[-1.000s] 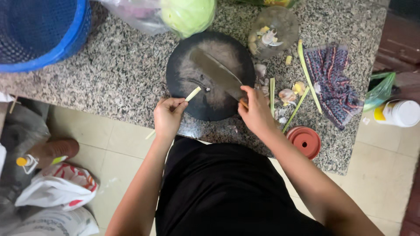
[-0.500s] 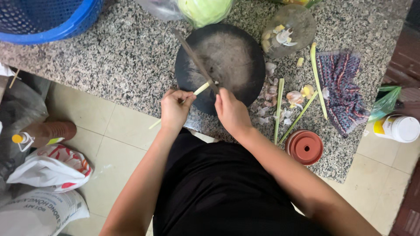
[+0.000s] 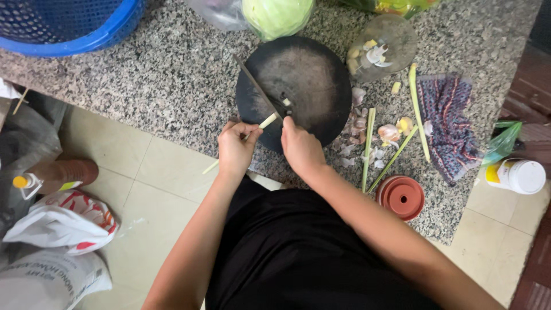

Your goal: The person peels cloves of garlic and places them into a jar, then peels and chops a stalk of lemongrass into small pieces on a wooden cutting board using a knife.

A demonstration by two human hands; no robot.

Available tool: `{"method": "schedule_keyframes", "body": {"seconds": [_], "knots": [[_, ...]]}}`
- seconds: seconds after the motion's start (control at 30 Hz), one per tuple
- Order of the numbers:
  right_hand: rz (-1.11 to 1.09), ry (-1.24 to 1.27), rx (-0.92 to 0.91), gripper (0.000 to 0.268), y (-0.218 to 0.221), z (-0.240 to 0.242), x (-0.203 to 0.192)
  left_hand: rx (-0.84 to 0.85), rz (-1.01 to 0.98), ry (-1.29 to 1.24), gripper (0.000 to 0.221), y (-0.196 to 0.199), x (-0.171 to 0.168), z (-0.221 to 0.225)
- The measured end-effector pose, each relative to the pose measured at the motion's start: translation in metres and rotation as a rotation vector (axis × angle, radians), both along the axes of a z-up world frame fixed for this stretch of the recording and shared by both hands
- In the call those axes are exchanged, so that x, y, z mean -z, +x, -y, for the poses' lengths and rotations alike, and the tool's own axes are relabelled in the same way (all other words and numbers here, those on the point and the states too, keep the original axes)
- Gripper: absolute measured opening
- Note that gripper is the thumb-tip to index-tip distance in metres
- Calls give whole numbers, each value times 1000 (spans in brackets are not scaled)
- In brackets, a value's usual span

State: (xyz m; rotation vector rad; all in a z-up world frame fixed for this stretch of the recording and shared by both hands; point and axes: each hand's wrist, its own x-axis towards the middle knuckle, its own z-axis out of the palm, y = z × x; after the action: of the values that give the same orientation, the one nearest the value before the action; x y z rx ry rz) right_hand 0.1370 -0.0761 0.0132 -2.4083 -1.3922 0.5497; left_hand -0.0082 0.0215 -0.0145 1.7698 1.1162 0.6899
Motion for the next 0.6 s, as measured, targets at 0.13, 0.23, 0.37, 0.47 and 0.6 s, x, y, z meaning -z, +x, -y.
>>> {"method": "schedule_keyframes", "body": {"seconds": [0.13,0.23,0.37,0.47,0.6], "knots": [[-15,31,10,17,0,1,6,-1,-2,-12,14,-2,-3,4],[-115,48,58,18,9,7,6,-69,18,30,14,-3,-10,5],[-205,24,207,19,20,31,1,-40,-46,-72,27,-4,-20,-3],[-198,171,251,20,31,65,-6,83,-57,33,24,10,-23,-14],[-195,281,410,22,42,105,-11,296,-37,163,33,49,-28,-29]]}}
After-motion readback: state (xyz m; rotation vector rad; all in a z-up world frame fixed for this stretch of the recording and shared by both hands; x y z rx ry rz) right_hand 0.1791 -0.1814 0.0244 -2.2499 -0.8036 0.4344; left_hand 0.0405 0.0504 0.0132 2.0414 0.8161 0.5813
